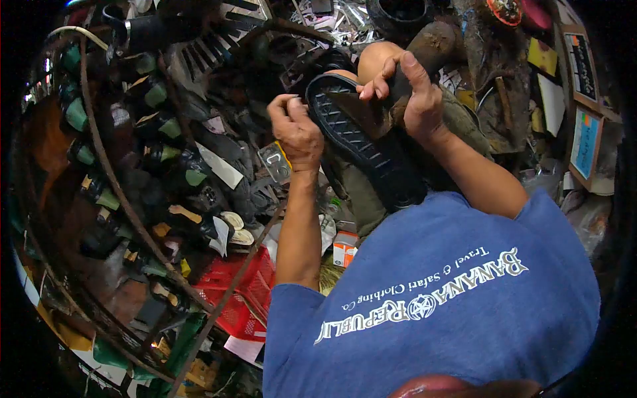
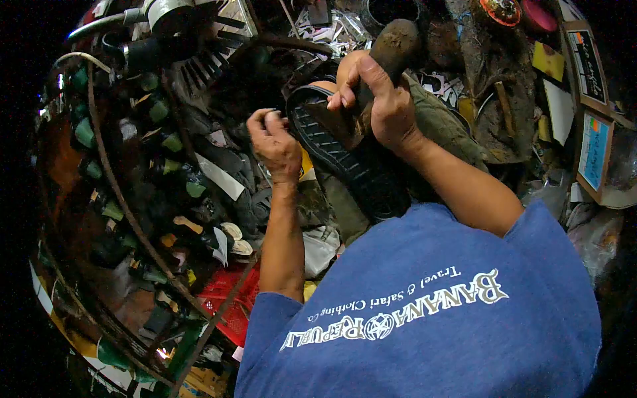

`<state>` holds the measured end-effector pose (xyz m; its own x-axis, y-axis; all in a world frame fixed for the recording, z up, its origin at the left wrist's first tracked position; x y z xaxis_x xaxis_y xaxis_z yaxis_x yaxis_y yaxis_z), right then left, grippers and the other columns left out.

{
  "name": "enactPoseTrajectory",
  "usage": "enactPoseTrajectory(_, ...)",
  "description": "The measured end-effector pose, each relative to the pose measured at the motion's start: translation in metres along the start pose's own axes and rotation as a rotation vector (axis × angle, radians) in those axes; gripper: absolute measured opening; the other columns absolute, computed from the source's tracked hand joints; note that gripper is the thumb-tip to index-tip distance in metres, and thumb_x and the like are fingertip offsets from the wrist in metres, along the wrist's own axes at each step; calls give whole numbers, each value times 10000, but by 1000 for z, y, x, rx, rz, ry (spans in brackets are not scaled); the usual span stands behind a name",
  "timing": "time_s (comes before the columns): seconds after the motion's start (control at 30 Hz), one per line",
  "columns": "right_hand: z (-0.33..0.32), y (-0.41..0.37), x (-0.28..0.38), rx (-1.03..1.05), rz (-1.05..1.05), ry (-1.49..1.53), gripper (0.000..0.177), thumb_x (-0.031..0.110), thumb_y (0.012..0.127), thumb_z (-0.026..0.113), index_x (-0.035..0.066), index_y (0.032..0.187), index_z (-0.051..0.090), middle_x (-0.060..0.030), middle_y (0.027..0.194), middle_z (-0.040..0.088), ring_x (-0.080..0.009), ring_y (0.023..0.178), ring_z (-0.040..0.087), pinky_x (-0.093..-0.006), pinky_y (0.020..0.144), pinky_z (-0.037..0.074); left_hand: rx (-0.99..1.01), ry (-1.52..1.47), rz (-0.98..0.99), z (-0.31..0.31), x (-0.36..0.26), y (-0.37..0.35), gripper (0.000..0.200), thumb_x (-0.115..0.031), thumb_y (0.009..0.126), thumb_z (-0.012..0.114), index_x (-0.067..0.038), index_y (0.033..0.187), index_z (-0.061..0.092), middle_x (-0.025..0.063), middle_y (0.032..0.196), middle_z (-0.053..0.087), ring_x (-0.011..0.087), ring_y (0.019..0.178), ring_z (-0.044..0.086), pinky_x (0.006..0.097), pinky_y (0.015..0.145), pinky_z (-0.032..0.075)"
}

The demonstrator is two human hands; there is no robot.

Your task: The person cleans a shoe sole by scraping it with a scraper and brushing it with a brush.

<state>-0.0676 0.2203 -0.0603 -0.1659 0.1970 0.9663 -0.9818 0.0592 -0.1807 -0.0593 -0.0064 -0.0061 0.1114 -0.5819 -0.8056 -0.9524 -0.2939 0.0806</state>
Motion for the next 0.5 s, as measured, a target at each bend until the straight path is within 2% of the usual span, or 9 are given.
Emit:
enactPoseTrajectory(0.03,6,1,17,73,20,295,411,362,1000,281,5,921,469,-97,718,529,-241,747,603,-337,817,483,-71,-135,-154,-5,14,-4,190,-155,965,411,-9,1033,511,105,875,568,165,755,602,283,668,490)
enactPoseTrajectory(0.07,11,1,34,145,47,589,409,367,997,296,7,908,470,-97,715,533,-250,753,606,-340,819,486,-143,-210,-207,-13,24,-7,211,-170,971,404,-10,1058,509,99,890,568,159,762,602,272,666,491)
enactPoseTrajectory(0.1,6,3,43,154,61,580,409,367,997,296,7,908,470,-97,715,533,-250,753,606,-340,819,486,-218,-286,-258,-20,35,-13,232,-184,977,396,-10,1083,508,93,905,569,153,769,602,262,663,492)
enactPoseTrajectory(0.17,-14,9,65,120,-24,618,417,445,958,358,46,907,464,-88,696,492,-295,746,589,-486,901,441,-269,-304,-323,-27,38,-35,282,-216,974,420,2,1125,513,91,923,559,142,748,583,254,642,485)
enactPoseTrajectory(0.27,-44,18,77,106,-48,740,410,453,953,360,62,892,469,-79,702,485,-295,784,579,-512,948,402,86,-191,-520,-10,24,-71,362,-270,953,489,30,1149,540,58,897,560,114,680,544,229,585,468)
enactPoseTrajectory(0.37,-60,10,84,131,18,800,399,451,954,359,74,886,469,-73,711,479,-288,822,564,-519,974,380,177,-174,-597,-1,3,-103,404,-280,941,514,40,1187,535,54,882,572,99,668,533,223,584,467)
enactPoseTrajectory(0.4,-63,8,83,184,7,784,393,446,956,359,74,886,463,-72,719,480,-282,827,552,-521,980,373,185,-219,-601,3,2,-112,463,-244,923,546,51,1272,469,44,861,569,84,681,527,222,588,469)
enactPoseTrajectory(0.5,-70,-9,80,118,13,748,388,442,954,369,71,883,461,-72,717,479,-278,815,551,-530,979,370,197,-250,-563,11,-18,-130,572,-184,874,615,64,1336,387,33,813,553,85,682,513,224,610,440)
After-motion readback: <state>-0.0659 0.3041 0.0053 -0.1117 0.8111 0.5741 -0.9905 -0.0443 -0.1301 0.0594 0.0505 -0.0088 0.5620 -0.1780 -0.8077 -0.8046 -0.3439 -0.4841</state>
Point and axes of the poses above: each hand's wrist, its own y-axis towards the middle knuckle, its own z-axis out of the palm, x = y × z, the point moved 9 cm from there along y, towards the middle knuckle
